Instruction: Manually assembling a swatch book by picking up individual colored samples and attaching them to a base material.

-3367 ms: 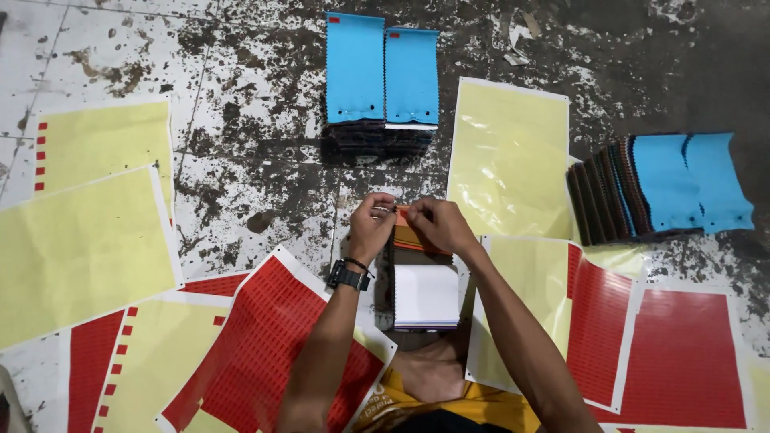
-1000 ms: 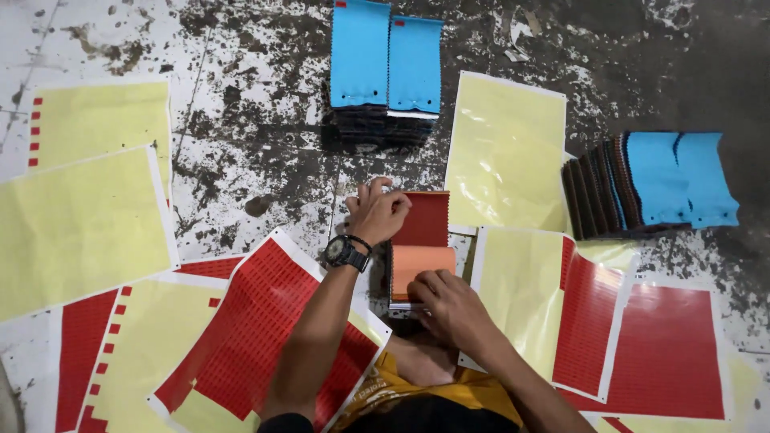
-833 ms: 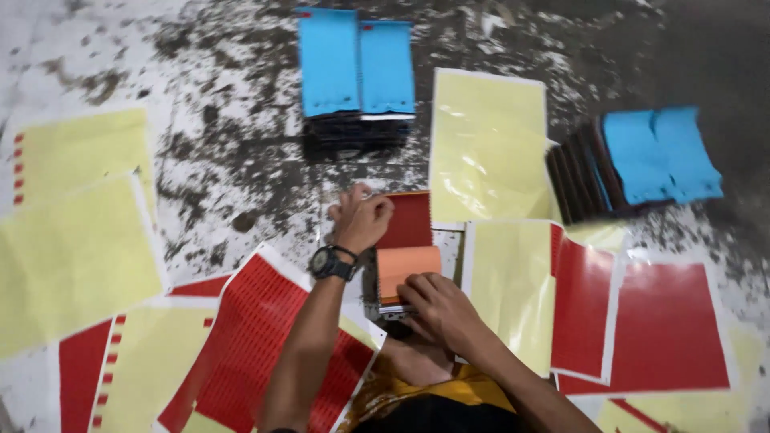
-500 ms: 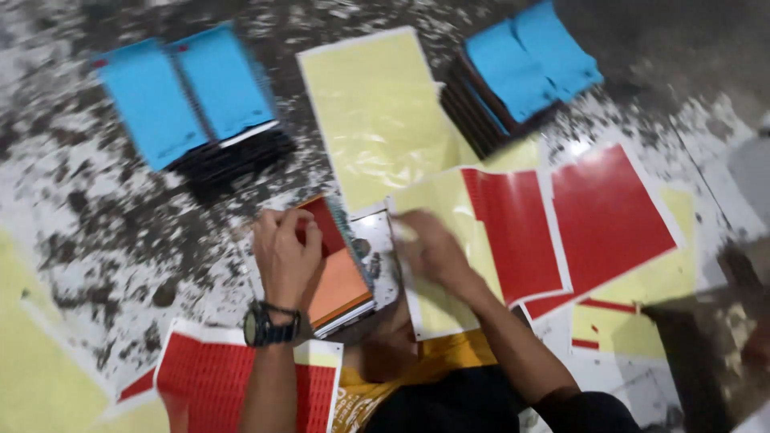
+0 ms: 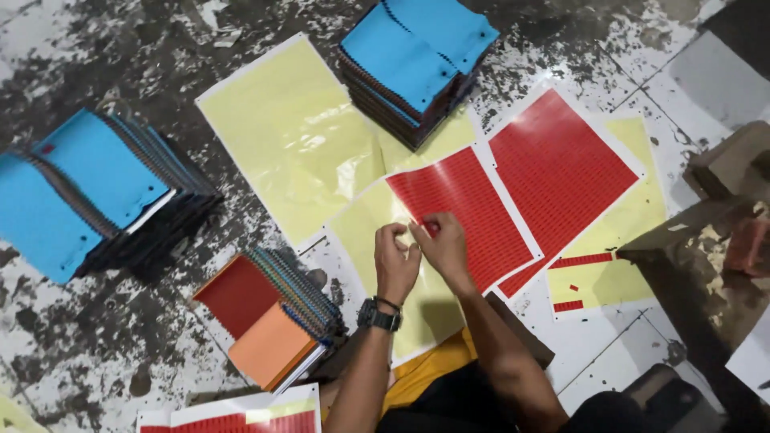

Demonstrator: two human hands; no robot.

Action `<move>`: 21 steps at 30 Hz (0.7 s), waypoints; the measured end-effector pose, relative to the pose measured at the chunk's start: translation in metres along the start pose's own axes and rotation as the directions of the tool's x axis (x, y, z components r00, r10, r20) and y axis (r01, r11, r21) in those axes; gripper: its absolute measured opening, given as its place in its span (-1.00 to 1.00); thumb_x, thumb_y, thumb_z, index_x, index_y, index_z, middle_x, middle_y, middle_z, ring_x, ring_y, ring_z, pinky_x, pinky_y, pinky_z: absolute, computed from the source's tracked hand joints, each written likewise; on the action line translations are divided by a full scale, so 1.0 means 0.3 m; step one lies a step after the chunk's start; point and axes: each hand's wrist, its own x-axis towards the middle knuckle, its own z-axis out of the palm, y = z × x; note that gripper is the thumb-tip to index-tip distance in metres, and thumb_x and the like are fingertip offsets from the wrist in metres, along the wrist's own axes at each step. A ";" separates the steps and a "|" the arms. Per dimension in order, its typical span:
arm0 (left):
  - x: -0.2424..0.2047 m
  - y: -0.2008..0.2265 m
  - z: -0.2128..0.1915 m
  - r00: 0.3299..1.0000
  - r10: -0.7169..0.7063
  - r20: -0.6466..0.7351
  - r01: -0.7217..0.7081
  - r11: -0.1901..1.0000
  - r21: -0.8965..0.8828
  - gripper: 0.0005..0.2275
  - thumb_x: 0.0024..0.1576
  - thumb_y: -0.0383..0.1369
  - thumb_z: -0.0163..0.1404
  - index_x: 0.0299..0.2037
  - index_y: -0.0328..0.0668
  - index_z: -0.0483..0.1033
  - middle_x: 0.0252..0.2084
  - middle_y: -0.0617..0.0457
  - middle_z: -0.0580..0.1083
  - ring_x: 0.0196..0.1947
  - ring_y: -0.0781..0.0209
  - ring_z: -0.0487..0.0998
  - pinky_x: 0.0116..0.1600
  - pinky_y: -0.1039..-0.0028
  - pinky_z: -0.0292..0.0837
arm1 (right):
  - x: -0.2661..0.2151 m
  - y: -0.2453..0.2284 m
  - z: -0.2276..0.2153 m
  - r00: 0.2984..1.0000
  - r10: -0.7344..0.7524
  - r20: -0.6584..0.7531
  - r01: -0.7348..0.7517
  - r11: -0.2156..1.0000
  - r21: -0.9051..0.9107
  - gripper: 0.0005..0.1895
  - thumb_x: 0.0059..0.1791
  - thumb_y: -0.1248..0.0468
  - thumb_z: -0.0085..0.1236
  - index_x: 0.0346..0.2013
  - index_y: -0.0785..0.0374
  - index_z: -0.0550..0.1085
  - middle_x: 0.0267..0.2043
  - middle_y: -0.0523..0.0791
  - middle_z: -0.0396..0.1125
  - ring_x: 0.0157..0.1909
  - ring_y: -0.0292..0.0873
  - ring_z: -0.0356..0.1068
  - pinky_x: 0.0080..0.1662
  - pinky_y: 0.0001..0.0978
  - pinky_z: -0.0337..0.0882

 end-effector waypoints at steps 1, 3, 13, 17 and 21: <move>-0.017 0.002 0.009 1.000 0.001 0.008 -0.001 1.000 0.003 -0.65 -0.02 -0.51 0.06 0.00 -0.17 0.37 -0.07 -0.11 0.38 -0.27 -0.03 0.55 -0.19 0.33 0.53 | -0.013 0.022 -0.006 1.000 0.007 -0.005 -0.007 1.000 0.002 -0.56 -0.13 0.00 0.45 -0.18 0.27 0.62 -0.30 0.04 0.42 -0.19 0.12 0.50 -0.16 -0.11 0.51; -0.053 0.000 0.019 0.997 -0.072 0.019 0.072 0.997 0.040 -0.62 -0.03 -0.51 0.07 0.02 -0.18 0.34 -0.03 -0.09 0.36 -0.29 0.03 0.56 -0.21 0.31 0.52 | -0.043 0.064 -0.008 0.990 0.141 0.019 -0.142 0.988 0.067 -0.58 -0.22 0.05 0.52 -0.19 0.20 0.65 -0.36 -0.04 0.43 -0.26 -0.04 0.50 -0.21 -0.26 0.51; -0.054 0.077 0.007 0.978 -0.208 -0.021 0.204 0.972 -0.120 -0.71 0.01 -0.53 0.01 -0.04 -0.14 0.51 -0.10 0.02 0.39 -0.37 0.34 0.37 -0.23 0.51 0.37 | -0.107 0.071 0.049 0.948 0.307 -0.083 -0.285 0.937 0.201 -0.73 -0.26 0.10 0.56 -0.31 -0.04 0.68 -0.29 -0.22 0.51 -0.27 -0.25 0.49 -0.20 -0.47 0.52; -0.040 0.065 0.012 0.949 -0.315 -0.013 0.304 0.923 -0.235 -0.75 0.05 -0.34 0.16 -0.06 -0.13 0.61 -0.06 0.08 0.36 -0.36 0.44 0.29 -0.22 0.60 0.35 | -0.114 0.078 0.015 0.977 0.192 0.088 -0.210 0.839 0.502 -0.71 -0.22 0.35 0.37 -0.21 0.19 0.62 0.16 -0.04 0.34 0.15 0.00 0.39 0.19 -0.02 0.37; -0.022 0.062 0.031 0.901 -0.428 -0.073 0.381 0.858 -0.344 -0.85 0.07 -0.38 0.17 -0.17 -0.15 0.66 -0.07 0.14 0.36 -0.34 0.49 0.24 -0.18 0.61 0.35 | -0.102 -0.028 -0.041 0.957 0.234 0.170 -0.289 0.806 0.516 -0.61 -0.16 0.42 0.23 -0.03 0.24 0.61 0.03 -0.08 0.33 0.07 -0.15 0.37 0.15 -0.25 0.44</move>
